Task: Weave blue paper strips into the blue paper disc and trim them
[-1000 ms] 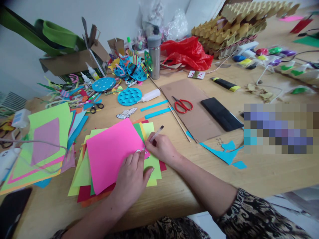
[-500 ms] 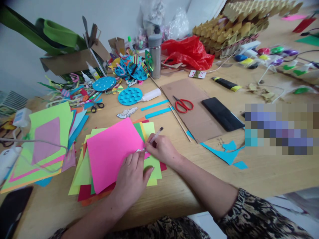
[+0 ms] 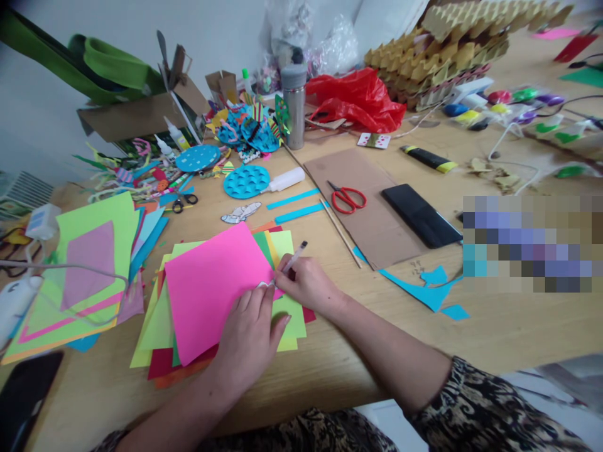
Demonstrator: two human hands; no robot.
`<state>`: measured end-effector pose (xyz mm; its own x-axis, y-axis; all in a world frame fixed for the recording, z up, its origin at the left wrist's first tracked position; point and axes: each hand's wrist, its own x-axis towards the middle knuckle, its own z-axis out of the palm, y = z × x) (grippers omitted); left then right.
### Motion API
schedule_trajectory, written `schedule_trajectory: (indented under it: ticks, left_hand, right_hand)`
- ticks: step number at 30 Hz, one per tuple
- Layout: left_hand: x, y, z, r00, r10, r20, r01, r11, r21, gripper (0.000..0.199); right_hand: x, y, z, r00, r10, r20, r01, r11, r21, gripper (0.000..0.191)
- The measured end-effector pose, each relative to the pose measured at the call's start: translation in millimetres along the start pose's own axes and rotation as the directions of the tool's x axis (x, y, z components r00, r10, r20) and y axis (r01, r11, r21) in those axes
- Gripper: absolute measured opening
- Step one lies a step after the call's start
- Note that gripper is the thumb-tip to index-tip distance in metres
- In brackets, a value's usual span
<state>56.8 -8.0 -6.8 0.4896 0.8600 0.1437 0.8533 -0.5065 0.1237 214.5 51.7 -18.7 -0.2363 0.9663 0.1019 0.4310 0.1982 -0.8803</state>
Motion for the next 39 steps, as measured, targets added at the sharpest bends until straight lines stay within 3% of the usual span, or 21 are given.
schedule_trajectory:
  ticks: [26, 32, 36, 39]
  left_hand:
    - [1.0, -0.2, -1.4, 1.0, -0.008, 0.019, 0.008, 1.0, 0.003, 0.045]
    - [0.6, -0.5, -1.1, 1.0, -0.007, 0.023, 0.007, 1.0, -0.004, 0.045]
    - [-1.1, 0.6, -1.2, 1.0, 0.002, 0.005, -0.002, 1.0, 0.001, 0.045]
    - [-1.6, 1.8, -0.8, 1.0, -0.005, -0.01, 0.005, 1.0, 0.003, 0.047]
  right_hand:
    - [-1.9, -4.2, -3.6, 0.999, -0.03, -0.016, 0.029, 0.996, -0.085, 0.014]
    - [-3.1, -5.0, -4.2, 1.0, -0.009, -0.026, 0.008, 0.999, -0.039, 0.013]
    - [-5.2, -6.8, -6.8, 0.994, -0.063, -0.084, 0.066, 0.997, 0.043, 0.013]
    - [-5.5, -7.2, -8.2, 0.986, -0.159, -0.047, 0.16, 0.987, 0.023, 0.016]
